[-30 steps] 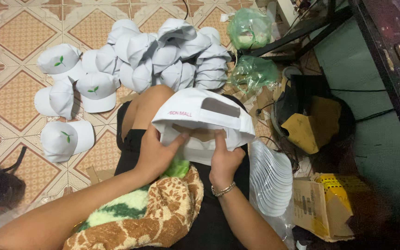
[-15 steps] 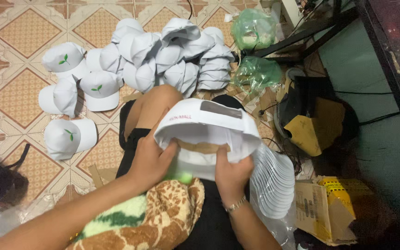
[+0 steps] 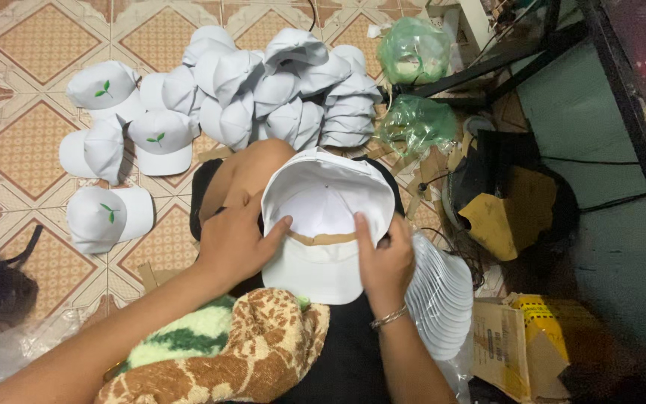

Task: The person sits on the floor and finishes white baseball caps by spraying them, wiping the surface with a cloth, and drying the logo with a hair dryer. The person handles each cap one at a time, repeating the sequence across multiple units.

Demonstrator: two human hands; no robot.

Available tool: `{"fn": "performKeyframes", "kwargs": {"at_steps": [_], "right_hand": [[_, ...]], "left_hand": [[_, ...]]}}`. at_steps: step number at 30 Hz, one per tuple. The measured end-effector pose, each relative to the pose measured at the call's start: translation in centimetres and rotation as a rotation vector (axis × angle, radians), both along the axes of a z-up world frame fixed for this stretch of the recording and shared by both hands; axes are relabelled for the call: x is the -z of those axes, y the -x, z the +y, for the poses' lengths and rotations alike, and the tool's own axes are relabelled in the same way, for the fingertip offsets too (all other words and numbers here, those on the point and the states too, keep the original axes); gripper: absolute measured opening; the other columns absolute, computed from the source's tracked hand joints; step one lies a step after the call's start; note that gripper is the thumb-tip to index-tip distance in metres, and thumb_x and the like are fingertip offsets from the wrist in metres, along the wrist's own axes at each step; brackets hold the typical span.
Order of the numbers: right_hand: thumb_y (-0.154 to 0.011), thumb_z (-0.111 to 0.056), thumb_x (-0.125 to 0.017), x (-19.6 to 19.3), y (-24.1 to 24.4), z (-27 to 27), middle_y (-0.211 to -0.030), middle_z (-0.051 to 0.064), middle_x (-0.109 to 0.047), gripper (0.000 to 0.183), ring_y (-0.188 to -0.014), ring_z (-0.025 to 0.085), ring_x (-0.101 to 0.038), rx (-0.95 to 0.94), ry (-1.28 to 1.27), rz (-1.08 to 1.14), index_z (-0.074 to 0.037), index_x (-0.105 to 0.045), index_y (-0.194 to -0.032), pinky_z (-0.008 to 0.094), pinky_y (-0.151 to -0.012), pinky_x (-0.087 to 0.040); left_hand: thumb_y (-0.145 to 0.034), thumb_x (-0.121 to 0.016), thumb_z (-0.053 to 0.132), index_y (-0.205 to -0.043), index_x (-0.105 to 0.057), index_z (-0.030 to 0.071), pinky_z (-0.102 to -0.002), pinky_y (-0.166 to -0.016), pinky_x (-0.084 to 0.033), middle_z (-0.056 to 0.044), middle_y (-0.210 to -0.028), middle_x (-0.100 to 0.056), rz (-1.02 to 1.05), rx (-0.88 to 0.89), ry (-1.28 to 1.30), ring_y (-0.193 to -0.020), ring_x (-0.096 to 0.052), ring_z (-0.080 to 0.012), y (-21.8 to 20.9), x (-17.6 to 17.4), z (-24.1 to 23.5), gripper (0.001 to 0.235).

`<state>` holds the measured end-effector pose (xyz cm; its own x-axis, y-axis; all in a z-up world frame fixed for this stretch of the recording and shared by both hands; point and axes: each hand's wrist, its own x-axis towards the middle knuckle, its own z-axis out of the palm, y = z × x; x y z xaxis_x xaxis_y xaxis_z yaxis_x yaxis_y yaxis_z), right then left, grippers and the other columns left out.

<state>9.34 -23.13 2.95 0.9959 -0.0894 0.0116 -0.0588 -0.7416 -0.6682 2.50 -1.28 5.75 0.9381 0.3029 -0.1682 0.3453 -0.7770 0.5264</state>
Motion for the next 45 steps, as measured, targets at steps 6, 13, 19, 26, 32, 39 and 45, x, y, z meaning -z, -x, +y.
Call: {"fn": "performKeyframes", "kwargs": {"at_steps": [6,13,19,26,32,39,45], "right_hand": [[-0.092,-0.014,-0.064,0.2,-4.0,-0.6,-0.130,0.020,-0.068,0.047,-0.117,0.032,-0.067,-0.408,-0.385,-0.092,0.000,-0.060,-0.137,0.040,-0.100,-0.053],[-0.083,0.000,-0.063,-1.8,-5.0,-3.4,-0.152,0.010,-0.054,0.045,-0.143,0.040,-0.047,-1.187,0.098,-0.414,-0.014,-0.073,-0.124,0.046,-0.114,-0.043],[-0.082,0.005,-0.059,-3.5,-5.9,-3.4,-0.160,0.001,-0.049,0.054,-0.150,0.034,-0.041,-1.307,0.356,-0.336,-0.013,-0.065,-0.132,0.048,-0.120,-0.039],[-0.070,-0.011,-0.068,-7.4,-5.1,-3.4,-0.160,0.017,-0.041,0.073,-0.150,0.039,-0.033,-1.237,0.075,-0.268,-0.006,-0.057,-0.142,0.056,-0.121,-0.026],[-0.087,-0.032,-0.075,-5.0,-3.1,-2.4,-0.133,0.013,-0.067,0.048,-0.127,0.028,-0.061,-1.303,0.216,-0.284,-0.008,-0.067,-0.127,0.052,-0.115,-0.038],[-0.095,-0.030,-0.070,-3.6,-2.7,-1.3,-0.096,0.010,-0.077,0.024,-0.095,0.023,-0.072,-1.198,0.390,-0.183,-0.006,-0.073,-0.096,0.048,-0.111,-0.048],[-0.094,-0.017,-0.064,-2.3,-0.8,0.8,-0.103,0.016,-0.075,0.022,-0.096,0.032,-0.072,-1.061,0.290,-0.471,0.000,-0.070,-0.106,0.046,-0.096,-0.054]], "left_hand": [[-0.098,-0.057,0.010,-0.149,-0.050,-0.002,-0.046,-0.103,-0.049,-0.026,-0.134,-0.062,-0.704,0.215,0.265,-0.125,-0.060,-0.0406,-1.2,2.3,1.5,0.052],[-0.077,-0.064,0.003,-0.124,-0.064,0.004,-0.044,-0.111,-0.043,-0.014,-0.129,-0.070,-0.678,0.718,-0.025,-0.127,-0.061,-0.0321,0.2,2.2,3.8,0.047],[-0.076,-0.064,0.008,-0.086,-0.074,0.004,-0.047,-0.113,-0.037,-0.008,-0.096,-0.073,-0.389,0.802,-0.250,-0.115,-0.063,-0.0253,-0.3,-0.4,2.7,0.014],[-0.076,-0.065,0.014,-0.115,-0.066,0.008,-0.056,-0.115,-0.030,-0.020,-0.119,-0.065,-0.234,0.789,-0.410,-0.118,-0.059,-0.0313,-0.7,-1.8,1.4,0.039],[-0.063,-0.065,0.036,-0.136,-0.056,-0.003,-0.047,-0.101,-0.042,-0.024,-0.139,-0.056,-0.411,0.738,-0.413,-0.118,-0.064,-0.0376,-0.7,-0.6,-0.5,0.084],[-0.103,-0.052,0.042,-0.109,-0.065,-0.004,-0.045,-0.085,-0.047,-0.018,-0.098,-0.070,0.203,0.932,-0.374,-0.093,-0.067,-0.0319,-1.1,-0.2,-2.9,0.049],[-0.080,-0.063,0.032,-0.081,-0.073,0.003,-0.043,-0.074,-0.049,-0.016,-0.089,-0.069,-0.166,0.591,-0.628,-0.087,-0.067,-0.0294,-2.4,-0.3,-1.9,0.030]]}}
